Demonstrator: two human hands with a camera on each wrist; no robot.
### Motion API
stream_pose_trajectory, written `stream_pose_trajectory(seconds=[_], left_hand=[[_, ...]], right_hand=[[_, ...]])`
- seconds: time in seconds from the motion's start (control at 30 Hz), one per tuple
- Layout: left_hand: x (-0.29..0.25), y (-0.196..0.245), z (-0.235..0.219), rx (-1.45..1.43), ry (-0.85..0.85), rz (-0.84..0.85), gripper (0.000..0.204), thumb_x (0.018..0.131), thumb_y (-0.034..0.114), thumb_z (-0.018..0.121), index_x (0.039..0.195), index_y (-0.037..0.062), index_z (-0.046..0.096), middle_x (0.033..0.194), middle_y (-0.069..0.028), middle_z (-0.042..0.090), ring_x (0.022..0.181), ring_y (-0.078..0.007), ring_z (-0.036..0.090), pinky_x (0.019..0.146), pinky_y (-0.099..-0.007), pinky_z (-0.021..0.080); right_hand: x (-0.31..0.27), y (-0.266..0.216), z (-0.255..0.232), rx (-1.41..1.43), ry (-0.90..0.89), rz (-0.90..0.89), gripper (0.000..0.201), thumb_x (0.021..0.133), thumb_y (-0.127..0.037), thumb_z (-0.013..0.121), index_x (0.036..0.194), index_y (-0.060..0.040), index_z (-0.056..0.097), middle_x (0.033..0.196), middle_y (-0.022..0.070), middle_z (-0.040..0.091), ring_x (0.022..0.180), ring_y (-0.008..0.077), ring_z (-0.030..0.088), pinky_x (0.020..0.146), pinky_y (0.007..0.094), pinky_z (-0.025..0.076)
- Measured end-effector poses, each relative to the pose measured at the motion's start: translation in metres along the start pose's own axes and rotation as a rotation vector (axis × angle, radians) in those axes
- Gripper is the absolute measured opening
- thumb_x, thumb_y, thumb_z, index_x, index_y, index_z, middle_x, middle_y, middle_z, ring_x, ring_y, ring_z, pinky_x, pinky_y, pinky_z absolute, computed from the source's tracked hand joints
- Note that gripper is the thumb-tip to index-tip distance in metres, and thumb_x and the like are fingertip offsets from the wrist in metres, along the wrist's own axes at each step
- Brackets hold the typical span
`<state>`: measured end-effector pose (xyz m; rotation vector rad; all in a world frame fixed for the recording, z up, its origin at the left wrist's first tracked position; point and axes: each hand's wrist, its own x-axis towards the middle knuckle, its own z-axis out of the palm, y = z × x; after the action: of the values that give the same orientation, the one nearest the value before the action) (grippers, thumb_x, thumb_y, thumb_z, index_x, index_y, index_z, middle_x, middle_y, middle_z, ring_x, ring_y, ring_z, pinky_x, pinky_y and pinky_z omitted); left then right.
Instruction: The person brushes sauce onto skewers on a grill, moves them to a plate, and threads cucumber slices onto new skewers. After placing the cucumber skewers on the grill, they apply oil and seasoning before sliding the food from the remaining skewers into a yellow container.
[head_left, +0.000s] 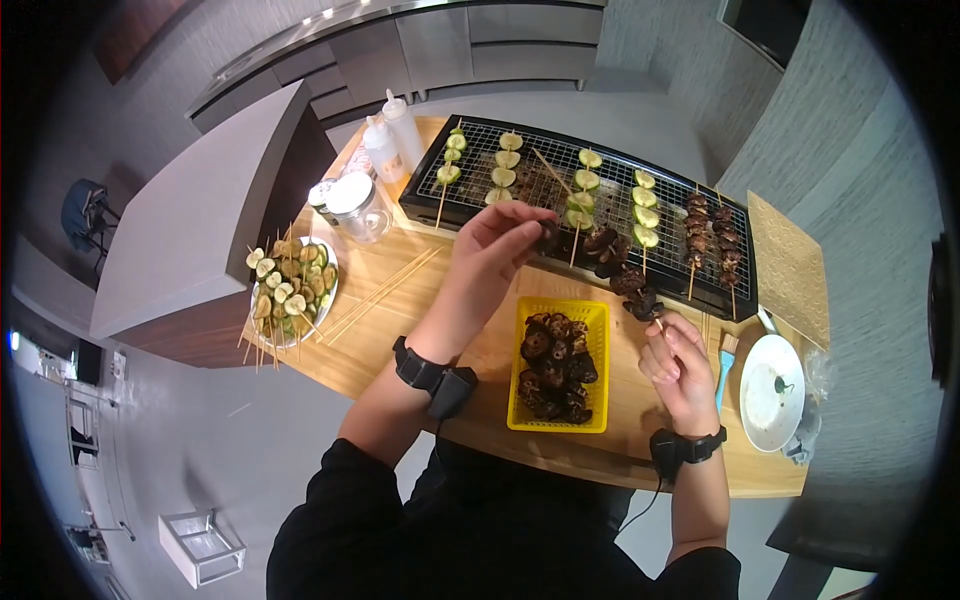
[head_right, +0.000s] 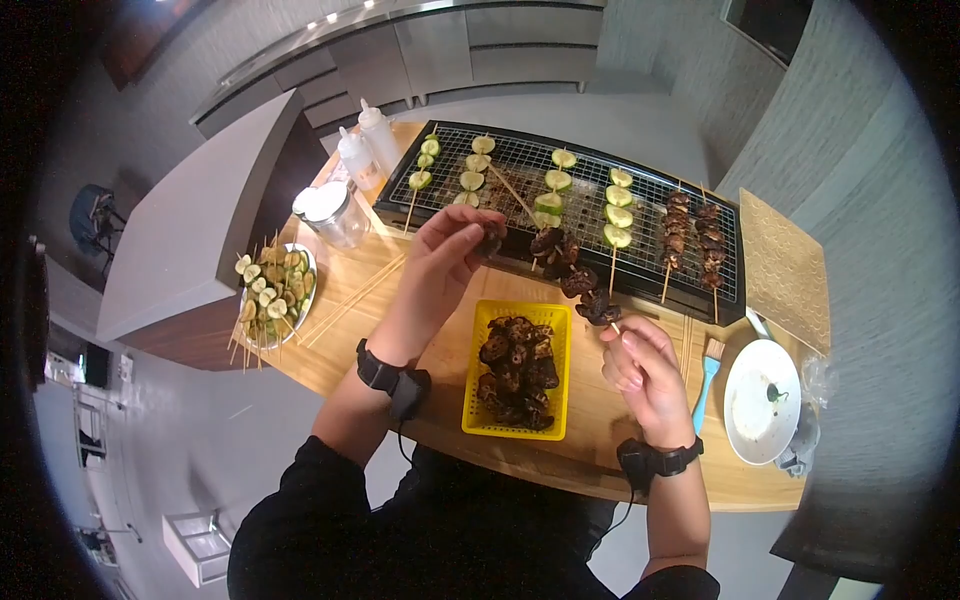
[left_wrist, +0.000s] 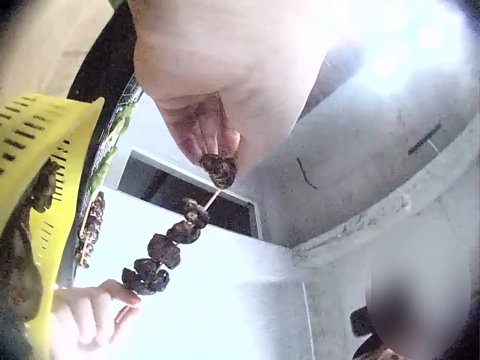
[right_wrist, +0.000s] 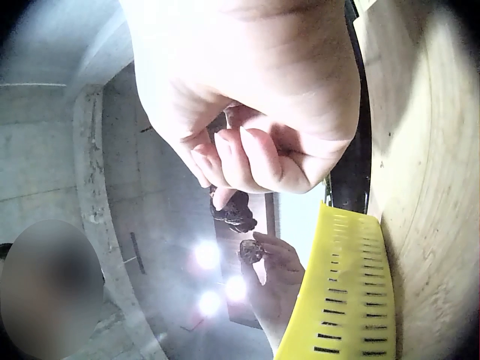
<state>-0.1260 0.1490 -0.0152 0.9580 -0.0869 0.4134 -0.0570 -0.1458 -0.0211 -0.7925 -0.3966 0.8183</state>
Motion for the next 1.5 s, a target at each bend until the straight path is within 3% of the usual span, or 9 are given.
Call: stream_pose_trajectory(seconds=[0.17,0.47,0.67,0.87,1.5], left_hand=[[0.004,-0.004,-0.012,-0.247,0.103,0.006,0.014,0.107,0.011,0.057,0.120,0.0086,0.061,0.127,-0.0083,0.068,0.121,-0.0177,0.064,0.108,-0.0308,0.050],[0.013,-0.002,-0.018,-0.613,0.124,0.006,0.025,0.108,0.012,0.055,0.130,0.0000,0.054,0.135,-0.0135,0.061,0.126,-0.0222,0.060,0.112,-0.0322,0.051],[0.010,0.001,-0.017,-0.709,0.158,0.026,0.031,0.108,0.009,0.054,0.138,0.0021,0.051,0.140,-0.0145,0.057,0.131,-0.0257,0.058,0.110,-0.0348,0.055],[0.010,-0.003,-0.027,-0.686,0.093,0.059,0.034,0.108,0.011,0.053,0.141,0.0084,0.046,0.143,-0.0138,0.057,0.134,-0.0267,0.056,0.116,-0.0359,0.049],[0.010,0.004,-0.023,-0.672,0.181,0.076,0.043,0.106,0.010,0.055,0.148,0.0093,0.042,0.147,-0.0129,0.057,0.134,-0.0263,0.056,0.110,-0.0390,0.050]], right_hand=[[-0.001,0.000,0.000,-0.020,-0.001,0.013,0.021,0.105,-0.012,0.056,0.111,0.0064,0.064,0.059,-0.0050,0.038,0.050,0.0045,0.031,0.050,0.0242,0.026],[0.001,0.001,-0.005,-0.057,-0.002,0.043,0.020,0.103,-0.012,0.060,0.108,0.0064,0.066,0.058,-0.0048,0.039,0.051,0.0049,0.032,0.051,0.0244,0.027],[0.001,0.002,-0.006,-0.049,0.003,0.066,0.019,0.101,-0.012,0.063,0.106,0.0060,0.066,0.059,-0.0042,0.042,0.051,0.0045,0.034,0.051,0.0238,0.027],[0.001,0.003,-0.006,-0.053,0.007,0.078,0.020,0.101,-0.013,0.064,0.106,0.0061,0.066,0.060,-0.0039,0.043,0.051,0.0043,0.035,0.051,0.0235,0.028],[0.001,0.002,-0.005,-0.055,0.010,0.074,0.021,0.101,-0.014,0.063,0.105,0.0069,0.066,0.059,-0.0042,0.042,0.051,0.0045,0.034,0.051,0.0241,0.028]])
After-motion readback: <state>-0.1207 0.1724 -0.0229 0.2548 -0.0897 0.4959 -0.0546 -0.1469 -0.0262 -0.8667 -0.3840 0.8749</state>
